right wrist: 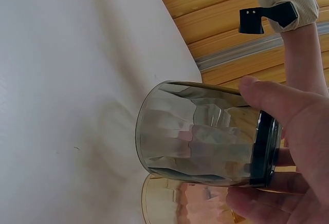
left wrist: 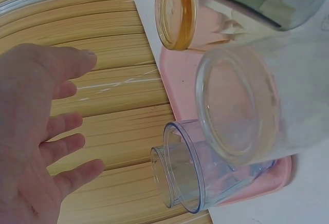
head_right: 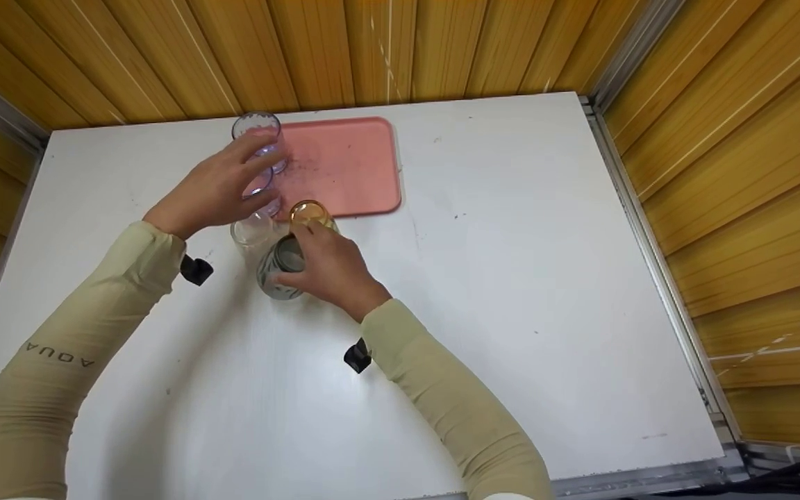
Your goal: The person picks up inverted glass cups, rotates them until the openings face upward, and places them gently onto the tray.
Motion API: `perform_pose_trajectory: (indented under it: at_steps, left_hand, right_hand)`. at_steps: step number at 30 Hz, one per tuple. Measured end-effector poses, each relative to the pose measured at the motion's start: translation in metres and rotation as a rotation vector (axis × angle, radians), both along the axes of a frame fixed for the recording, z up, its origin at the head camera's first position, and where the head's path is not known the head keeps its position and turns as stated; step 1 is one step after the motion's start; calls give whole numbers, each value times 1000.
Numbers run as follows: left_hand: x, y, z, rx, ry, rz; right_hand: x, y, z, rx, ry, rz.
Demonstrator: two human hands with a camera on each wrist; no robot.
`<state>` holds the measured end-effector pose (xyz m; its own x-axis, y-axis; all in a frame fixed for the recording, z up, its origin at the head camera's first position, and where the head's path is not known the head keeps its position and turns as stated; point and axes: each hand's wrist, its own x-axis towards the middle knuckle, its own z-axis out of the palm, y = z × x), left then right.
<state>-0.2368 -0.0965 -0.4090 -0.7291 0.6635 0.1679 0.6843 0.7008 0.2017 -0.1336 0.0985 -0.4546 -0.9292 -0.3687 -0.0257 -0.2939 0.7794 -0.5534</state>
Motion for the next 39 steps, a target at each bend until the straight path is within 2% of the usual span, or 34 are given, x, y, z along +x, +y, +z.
perform_pose_trajectory:
  at_steps: [8, 20, 31, 39]
  left_hand:
    - [7, -1, 0, -23, 2, 9]
    - [15, -3, -5, -15, 54, -34]
    - [21, 0, -1, -14, 7, -28]
    - [23, 1, 0, -7, 7, -35]
  right_hand:
    - [0, 3, -1, -63, 6, 5]
    - [0, 8, -2, -117, 27, -30]
    - [0, 14, 0, -150, 33, -49]
    - [0, 17, 0, -169, 56, -58]
